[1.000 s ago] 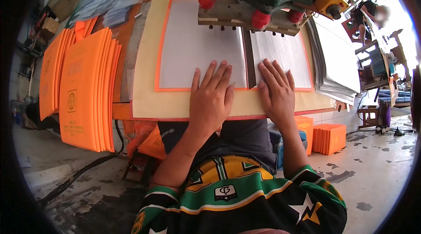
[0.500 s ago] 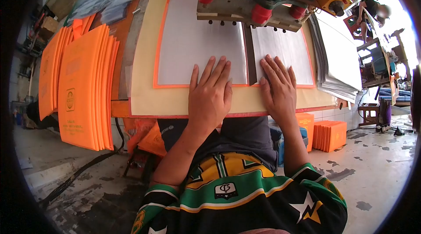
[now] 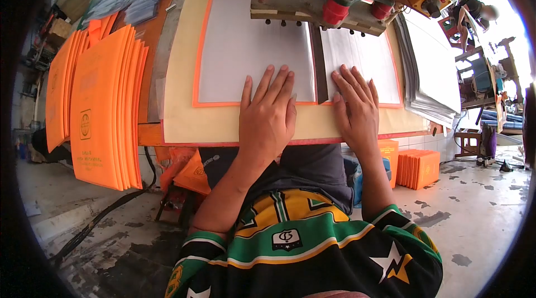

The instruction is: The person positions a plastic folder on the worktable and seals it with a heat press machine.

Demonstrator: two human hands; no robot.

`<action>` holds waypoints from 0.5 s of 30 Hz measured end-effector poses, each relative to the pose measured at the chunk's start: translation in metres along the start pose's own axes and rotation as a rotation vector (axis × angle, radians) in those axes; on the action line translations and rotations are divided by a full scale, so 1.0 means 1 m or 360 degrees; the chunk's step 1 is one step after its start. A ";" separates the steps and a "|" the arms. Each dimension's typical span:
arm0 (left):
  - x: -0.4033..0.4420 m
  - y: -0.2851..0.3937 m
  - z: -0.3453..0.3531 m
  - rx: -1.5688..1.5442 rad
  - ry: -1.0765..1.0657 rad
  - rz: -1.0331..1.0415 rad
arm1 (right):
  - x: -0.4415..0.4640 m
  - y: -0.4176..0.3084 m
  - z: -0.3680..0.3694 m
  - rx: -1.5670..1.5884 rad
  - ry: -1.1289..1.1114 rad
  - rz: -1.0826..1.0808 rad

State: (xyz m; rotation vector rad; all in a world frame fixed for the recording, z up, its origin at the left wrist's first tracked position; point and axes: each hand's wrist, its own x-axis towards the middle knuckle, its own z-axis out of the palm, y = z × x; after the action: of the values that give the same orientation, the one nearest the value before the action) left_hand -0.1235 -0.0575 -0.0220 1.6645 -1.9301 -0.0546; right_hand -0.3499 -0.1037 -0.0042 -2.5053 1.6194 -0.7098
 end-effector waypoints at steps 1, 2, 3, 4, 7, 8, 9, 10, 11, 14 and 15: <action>0.000 -0.001 0.001 0.0000 -0.0001 0.0000 | 0.000 0.000 0.000 0.0001 0.0001 0.0007; -0.001 -0.001 0.001 0.0007 0.0004 0.0010 | 0.000 0.000 0.001 0.0003 0.0002 0.0015; -0.001 -0.001 0.002 0.0015 0.0008 0.0019 | -0.001 0.001 0.001 0.0004 0.0001 0.0017; -0.001 -0.001 0.001 0.0015 0.0006 0.0019 | -0.001 0.002 0.002 0.0006 0.0003 0.0010; 0.000 0.000 -0.002 0.0017 -0.0008 0.0020 | -0.001 0.002 0.002 0.0015 0.0006 -0.0001; 0.000 0.000 -0.002 0.0018 -0.0015 0.0017 | -0.001 0.002 0.002 0.0023 0.0006 -0.0004; 0.000 0.001 -0.003 0.0018 -0.0022 0.0014 | -0.001 0.001 0.001 0.0025 0.0005 -0.0003; 0.000 0.001 -0.003 0.0019 -0.0023 0.0015 | -0.001 0.001 0.001 0.0026 0.0005 -0.0007; 0.000 0.001 -0.002 0.0024 -0.0022 0.0014 | -0.001 0.001 0.000 0.0028 0.0005 -0.0009; 0.000 0.001 -0.002 0.0032 -0.0022 0.0016 | -0.001 0.001 -0.001 0.0043 0.0003 -0.0009; 0.000 0.001 -0.002 0.0035 -0.0020 0.0017 | -0.001 0.000 -0.001 0.0043 0.0003 -0.0008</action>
State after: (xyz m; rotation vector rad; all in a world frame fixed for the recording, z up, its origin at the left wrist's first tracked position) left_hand -0.1236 -0.0568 -0.0200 1.6721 -1.9554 -0.0403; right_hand -0.3508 -0.1031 -0.0038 -2.4914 1.5939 -0.7300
